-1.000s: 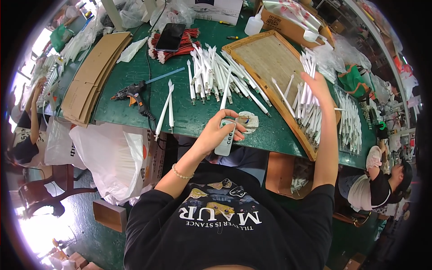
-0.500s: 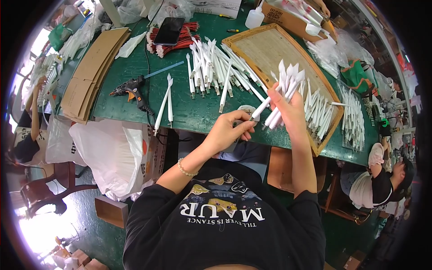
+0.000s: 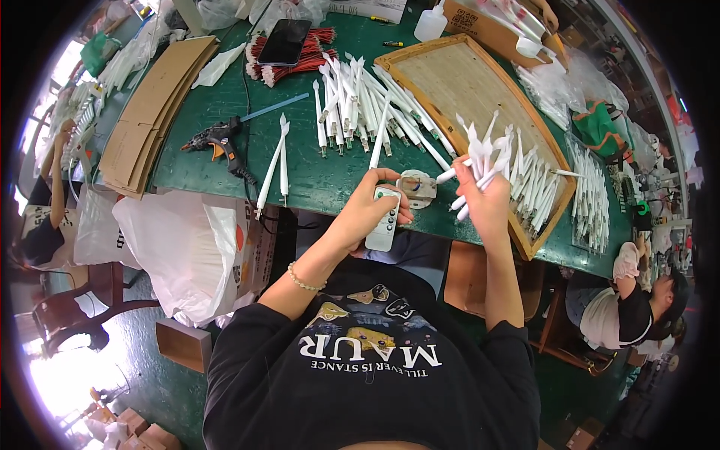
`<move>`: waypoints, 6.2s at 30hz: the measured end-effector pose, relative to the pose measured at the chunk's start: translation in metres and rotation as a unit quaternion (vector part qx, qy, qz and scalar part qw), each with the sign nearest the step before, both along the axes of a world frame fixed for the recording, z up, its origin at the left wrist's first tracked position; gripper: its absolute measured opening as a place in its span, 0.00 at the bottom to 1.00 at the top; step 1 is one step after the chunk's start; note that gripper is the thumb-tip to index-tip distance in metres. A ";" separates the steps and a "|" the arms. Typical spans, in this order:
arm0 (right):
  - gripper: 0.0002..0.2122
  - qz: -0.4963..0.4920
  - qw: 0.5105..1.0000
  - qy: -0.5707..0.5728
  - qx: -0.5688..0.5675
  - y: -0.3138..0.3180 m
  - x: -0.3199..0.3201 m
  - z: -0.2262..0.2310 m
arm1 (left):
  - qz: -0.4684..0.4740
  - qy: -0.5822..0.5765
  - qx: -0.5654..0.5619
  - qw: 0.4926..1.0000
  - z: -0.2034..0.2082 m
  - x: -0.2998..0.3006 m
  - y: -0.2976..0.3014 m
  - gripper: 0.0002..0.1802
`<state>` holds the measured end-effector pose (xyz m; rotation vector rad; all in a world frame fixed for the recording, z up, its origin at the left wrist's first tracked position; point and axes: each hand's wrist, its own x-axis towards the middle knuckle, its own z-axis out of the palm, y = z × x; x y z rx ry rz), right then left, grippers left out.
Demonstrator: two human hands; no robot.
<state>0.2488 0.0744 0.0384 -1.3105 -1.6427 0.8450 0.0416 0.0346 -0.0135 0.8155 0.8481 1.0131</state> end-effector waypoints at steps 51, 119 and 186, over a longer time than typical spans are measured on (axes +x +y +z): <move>0.18 -0.093 0.983 -0.153 -0.043 0.097 0.085 0.038 | -0.034 -0.035 0.025 0.999 -0.002 -0.002 -0.001 0.16; 0.08 -0.006 0.971 -0.128 0.204 0.013 -0.029 -0.014 | -0.013 -0.034 0.002 0.999 0.001 -0.003 0.002 0.20; 0.13 0.137 0.938 0.293 -0.125 -0.006 -0.004 0.027 | -0.066 0.044 0.095 0.992 -0.001 0.022 -0.004 0.12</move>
